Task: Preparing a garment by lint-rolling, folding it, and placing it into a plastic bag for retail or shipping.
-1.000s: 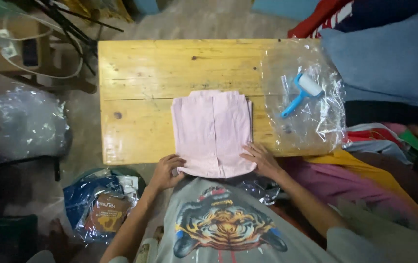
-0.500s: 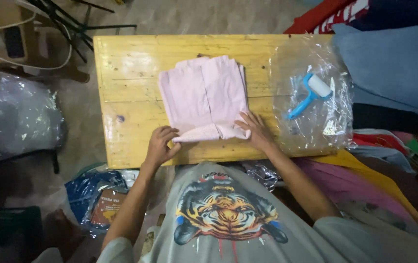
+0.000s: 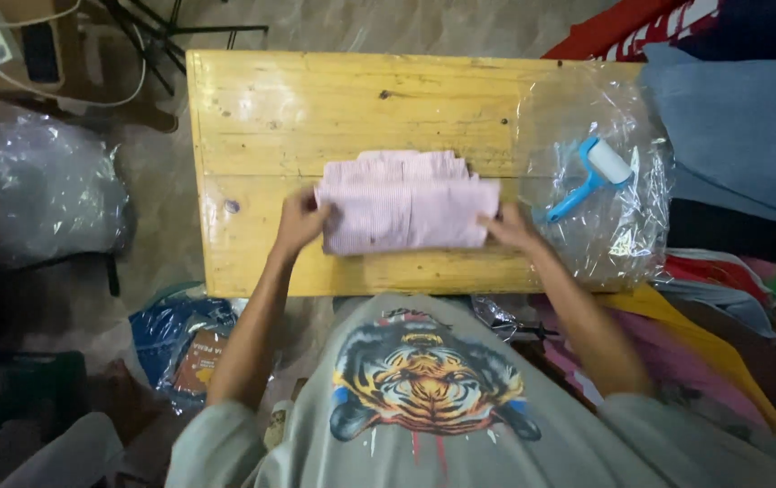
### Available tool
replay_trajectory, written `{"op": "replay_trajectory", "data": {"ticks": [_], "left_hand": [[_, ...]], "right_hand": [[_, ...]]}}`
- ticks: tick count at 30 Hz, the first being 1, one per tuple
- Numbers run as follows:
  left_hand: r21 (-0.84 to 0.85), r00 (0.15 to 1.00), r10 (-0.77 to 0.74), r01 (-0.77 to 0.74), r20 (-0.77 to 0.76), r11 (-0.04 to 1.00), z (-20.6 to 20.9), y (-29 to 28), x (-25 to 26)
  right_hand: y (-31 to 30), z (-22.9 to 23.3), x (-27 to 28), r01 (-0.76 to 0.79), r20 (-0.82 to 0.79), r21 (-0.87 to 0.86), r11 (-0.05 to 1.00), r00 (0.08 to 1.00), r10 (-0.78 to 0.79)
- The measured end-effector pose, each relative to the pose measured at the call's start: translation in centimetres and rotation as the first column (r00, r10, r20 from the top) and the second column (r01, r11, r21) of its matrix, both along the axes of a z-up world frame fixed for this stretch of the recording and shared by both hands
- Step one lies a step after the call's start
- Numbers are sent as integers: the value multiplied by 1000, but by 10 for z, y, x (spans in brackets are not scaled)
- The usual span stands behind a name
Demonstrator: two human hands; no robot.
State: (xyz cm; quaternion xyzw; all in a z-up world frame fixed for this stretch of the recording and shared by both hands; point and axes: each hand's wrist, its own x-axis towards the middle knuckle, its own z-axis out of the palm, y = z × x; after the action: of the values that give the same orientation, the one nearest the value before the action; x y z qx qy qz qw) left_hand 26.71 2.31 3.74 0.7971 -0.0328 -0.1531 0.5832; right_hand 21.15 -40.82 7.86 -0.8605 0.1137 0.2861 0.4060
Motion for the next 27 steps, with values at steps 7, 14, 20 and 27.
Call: {"op": "replay_trajectory", "data": {"ticks": [7,14,20,27], "left_hand": [[352,979,202,-181,-24,918,-61,-22,59],[585,925,378,-284,-43,760,-29,-45,45],[643,865,305,-500,398,580,23,-100,13],[782,998,45,-64,46,620,14,-127,-37]], "right_hand": [[13,-63,55,268,111,22,963,957,-269],[40,-108,50,318,496,189,929,786,-370],[36,-71,48,328,354,274,904,840,-411],[41,-80,32,127,578,-60,990,813,-69]]}}
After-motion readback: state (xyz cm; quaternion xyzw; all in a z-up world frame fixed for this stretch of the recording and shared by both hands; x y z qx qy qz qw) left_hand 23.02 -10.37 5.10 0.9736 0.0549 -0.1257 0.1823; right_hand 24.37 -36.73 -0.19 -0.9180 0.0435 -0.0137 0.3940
